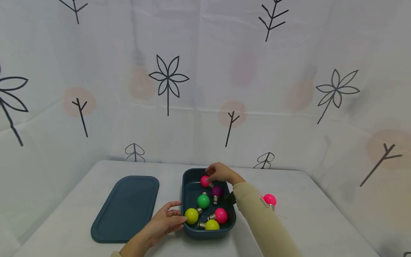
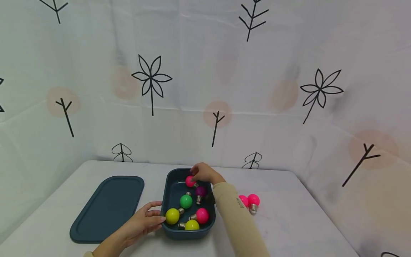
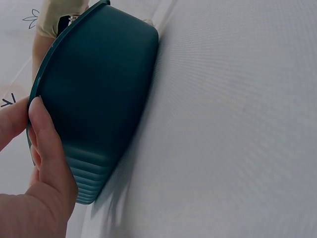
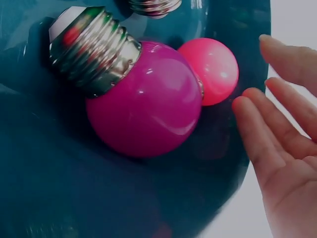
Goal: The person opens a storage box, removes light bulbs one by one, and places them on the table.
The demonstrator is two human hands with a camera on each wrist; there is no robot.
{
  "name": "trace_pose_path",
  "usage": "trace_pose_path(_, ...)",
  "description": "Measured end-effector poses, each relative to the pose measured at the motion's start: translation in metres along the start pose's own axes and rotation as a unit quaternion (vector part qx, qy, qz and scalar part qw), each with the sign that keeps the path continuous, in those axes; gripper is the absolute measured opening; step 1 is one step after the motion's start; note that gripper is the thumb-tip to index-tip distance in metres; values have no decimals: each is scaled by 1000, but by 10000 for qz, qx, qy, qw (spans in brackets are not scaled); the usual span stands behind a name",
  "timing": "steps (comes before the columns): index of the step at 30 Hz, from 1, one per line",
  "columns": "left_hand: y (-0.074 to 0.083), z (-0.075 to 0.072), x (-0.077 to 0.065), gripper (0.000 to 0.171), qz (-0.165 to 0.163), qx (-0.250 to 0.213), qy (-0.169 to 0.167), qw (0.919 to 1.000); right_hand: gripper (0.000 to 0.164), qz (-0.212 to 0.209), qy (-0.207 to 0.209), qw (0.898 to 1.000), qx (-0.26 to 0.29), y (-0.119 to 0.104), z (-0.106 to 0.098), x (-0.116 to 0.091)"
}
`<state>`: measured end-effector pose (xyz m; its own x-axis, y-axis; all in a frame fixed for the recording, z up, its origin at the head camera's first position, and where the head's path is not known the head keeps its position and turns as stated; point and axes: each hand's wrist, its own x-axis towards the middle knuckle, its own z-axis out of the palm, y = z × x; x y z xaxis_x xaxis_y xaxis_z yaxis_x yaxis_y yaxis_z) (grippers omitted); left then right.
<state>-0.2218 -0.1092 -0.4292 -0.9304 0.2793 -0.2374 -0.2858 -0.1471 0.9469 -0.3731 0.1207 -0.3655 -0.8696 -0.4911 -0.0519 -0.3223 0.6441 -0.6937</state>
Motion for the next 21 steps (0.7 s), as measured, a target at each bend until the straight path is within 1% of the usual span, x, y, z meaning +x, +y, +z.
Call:
trace_pose_path(3,0,0,0,72,-11,-3,-5,10000,35,116,-39,9999,-99,1,2,1)
trace_pose_path(10,-1,-1,2,73,-47,-7,8,10000,37,148,-211,9996,125,0,6,2)
trace_pose_path(17,-1,-1,2,73,-40,-35,29,10000,38,213,-451,9984,-247,-3,12,5)
trace_pose_path(21,-2,-1,3,73,-37,-68,-25,10000,38,169,-549,9979,-287,-4,18,5)
